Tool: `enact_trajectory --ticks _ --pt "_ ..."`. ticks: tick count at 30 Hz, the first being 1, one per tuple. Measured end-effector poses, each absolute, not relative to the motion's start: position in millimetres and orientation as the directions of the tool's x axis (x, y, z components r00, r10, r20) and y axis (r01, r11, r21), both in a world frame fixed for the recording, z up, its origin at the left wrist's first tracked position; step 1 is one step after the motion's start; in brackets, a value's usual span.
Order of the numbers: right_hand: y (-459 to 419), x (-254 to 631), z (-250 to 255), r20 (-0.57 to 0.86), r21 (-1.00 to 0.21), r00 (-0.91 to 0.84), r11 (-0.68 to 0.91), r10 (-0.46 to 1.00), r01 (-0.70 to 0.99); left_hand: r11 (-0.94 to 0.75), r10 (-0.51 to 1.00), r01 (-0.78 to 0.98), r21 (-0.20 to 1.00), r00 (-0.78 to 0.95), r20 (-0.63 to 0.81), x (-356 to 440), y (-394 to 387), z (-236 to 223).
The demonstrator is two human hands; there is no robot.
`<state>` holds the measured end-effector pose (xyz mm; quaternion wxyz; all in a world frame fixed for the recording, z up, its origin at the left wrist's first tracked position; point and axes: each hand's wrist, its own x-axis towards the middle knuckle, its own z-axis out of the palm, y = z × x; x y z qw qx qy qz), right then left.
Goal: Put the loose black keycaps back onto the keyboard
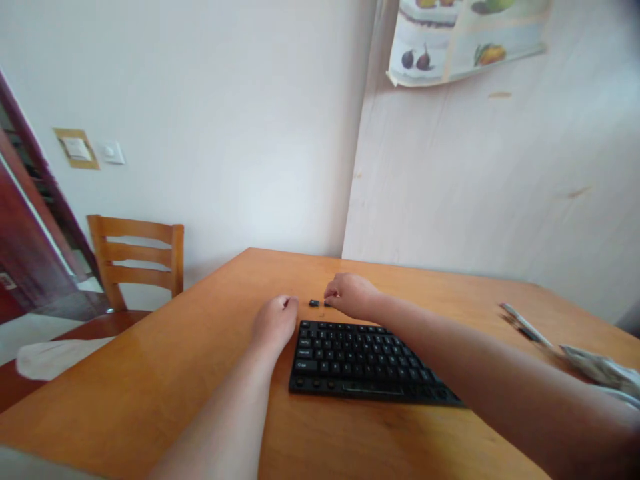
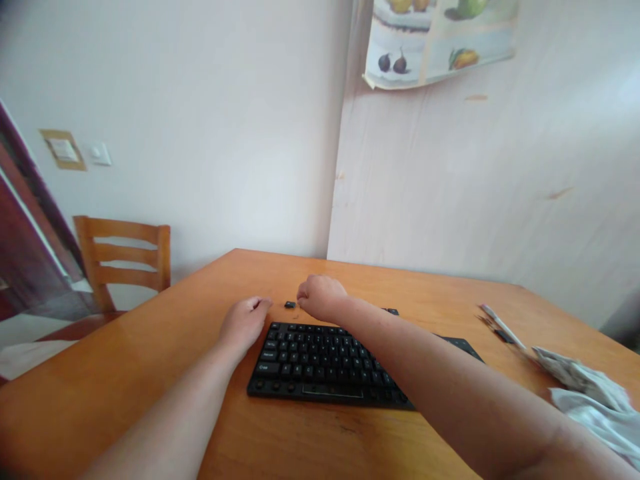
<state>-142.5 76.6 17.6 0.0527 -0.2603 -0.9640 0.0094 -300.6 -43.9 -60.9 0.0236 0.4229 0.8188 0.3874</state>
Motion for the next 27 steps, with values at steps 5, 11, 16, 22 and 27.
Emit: enact_trajectory --ticks 5,11,16,22,27 --pt "75.2 -167.3 12.9 0.059 0.001 -0.846 0.848 0.53 0.531 0.369 0.713 0.676 0.637 -0.646 0.273 -298.5 -44.6 -59.1" --pt "80.6 -181.5 5.6 0.013 0.003 -0.828 0.828 0.56 0.561 0.401 0.713 0.686 0.608 -0.65 0.263 -295.9 -45.0 -57.5" --pt "84.0 -186.2 2.2 -0.023 -0.029 -0.826 0.826 0.563 0.564 0.4 0.716 0.69 0.603 -0.646 0.263 -295.5 -45.5 -58.4" --pt "84.4 -189.2 -1.0 -0.034 -0.056 -0.821 0.819 0.569 0.57 0.43 0.716 0.69 0.583 -0.654 0.246 -294.7 -45.3 -58.0" --pt "84.3 -191.4 -3.5 -0.033 -0.071 -0.818 0.815 0.574 0.575 0.432 0.714 0.684 0.588 -0.657 0.24 -293.1 -45.2 -56.1"
